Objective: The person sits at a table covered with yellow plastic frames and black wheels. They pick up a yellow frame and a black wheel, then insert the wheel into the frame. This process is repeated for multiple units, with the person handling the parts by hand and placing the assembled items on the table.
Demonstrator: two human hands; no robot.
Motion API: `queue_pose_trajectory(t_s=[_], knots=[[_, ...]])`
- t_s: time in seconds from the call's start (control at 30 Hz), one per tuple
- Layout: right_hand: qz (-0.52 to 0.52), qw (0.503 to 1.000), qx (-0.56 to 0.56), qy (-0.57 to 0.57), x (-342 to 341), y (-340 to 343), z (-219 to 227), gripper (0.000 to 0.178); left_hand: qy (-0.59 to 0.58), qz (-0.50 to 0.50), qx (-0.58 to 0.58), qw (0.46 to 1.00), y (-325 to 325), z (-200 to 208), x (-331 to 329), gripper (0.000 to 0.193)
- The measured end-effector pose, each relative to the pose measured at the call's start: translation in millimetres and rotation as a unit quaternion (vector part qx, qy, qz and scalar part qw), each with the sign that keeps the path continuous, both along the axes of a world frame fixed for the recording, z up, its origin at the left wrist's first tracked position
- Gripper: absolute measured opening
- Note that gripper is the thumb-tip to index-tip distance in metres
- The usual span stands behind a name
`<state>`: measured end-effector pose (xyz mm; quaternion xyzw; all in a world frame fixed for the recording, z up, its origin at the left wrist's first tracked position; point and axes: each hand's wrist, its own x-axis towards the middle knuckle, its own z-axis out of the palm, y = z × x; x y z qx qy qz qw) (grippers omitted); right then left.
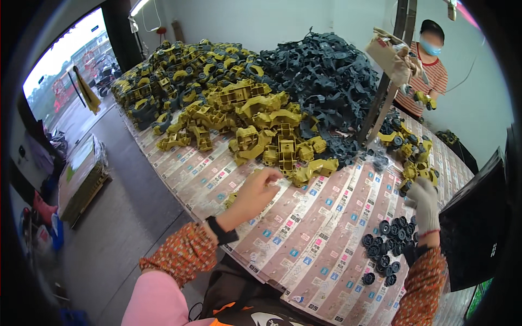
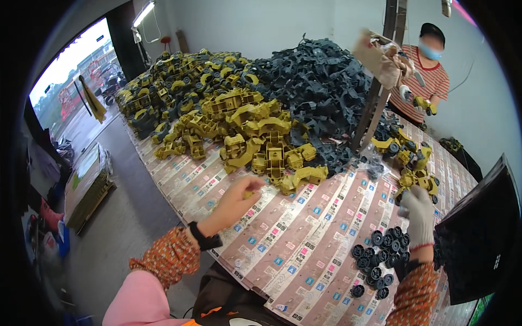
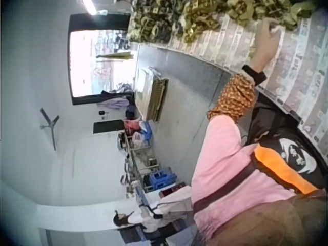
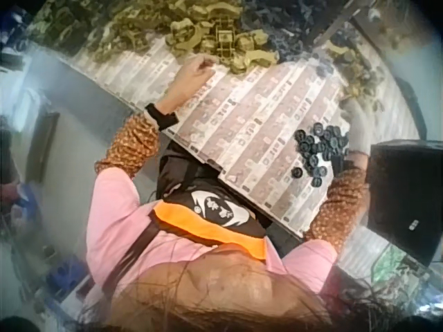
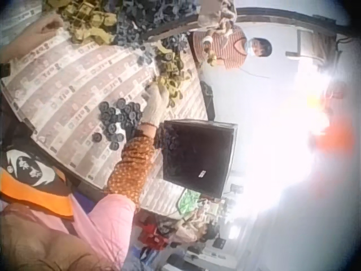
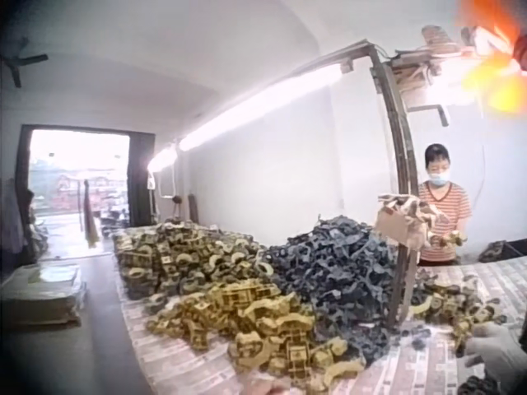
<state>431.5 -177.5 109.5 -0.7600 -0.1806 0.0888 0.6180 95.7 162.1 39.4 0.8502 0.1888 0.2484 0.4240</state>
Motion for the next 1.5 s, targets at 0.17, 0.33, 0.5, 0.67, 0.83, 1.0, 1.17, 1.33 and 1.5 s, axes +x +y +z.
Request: queue_pose_trajectory(t_s=[0.17, 0.33, 0.5, 0.67, 0.83, 1.0, 1.17, 1.33, 1.5], knots=[[0.089, 0.978, -0.187, -0.02, -87, -25, -7, 0.041, 0.091, -0.033, 0.216, 0.972, -6, 4, 86, 0.05], [0.103, 0.962, -0.221, -0.119, -153, -67, -11, 0.04, 0.189, 0.025, 0.293, 0.937, -5, -19, 144, 0.06], [0.048, 0.956, -0.273, -0.1, -170, -141, -23, 0.04, 0.176, -0.093, 0.109, 0.974, -13, -44, 159, 0.054], [-0.048, 0.921, -0.377, -0.083, -171, -187, -17, 0.033, -0.01, -0.198, -0.397, 0.896, -61, -5, 102, 0.061], [-0.108, 0.909, -0.354, -0.19, -144, -219, -74, 0.031, -0.013, -0.251, -0.603, 0.757, -82, 14, 15, 0.068], [-0.108, 0.904, -0.371, -0.184, -142, -208, -75, 0.031, -0.001, -0.306, -0.631, 0.713, -115, 13, -12, 0.078], [-0.036, 0.892, -0.407, -0.193, -137, -161, -65, 0.028, 0.04, -0.309, -0.585, 0.748, -145, 7, -24, 0.079], [0.04, 0.865, -0.462, -0.194, -121, -153, -75, 0.026, 0.048, -0.305, -0.635, 0.708, -163, 1, -29, 0.066], [0.02, 0.852, -0.486, -0.193, -128, -143, -77, 0.019, 0.053, -0.279, -0.637, 0.717, -177, -10, -35, 0.068]])
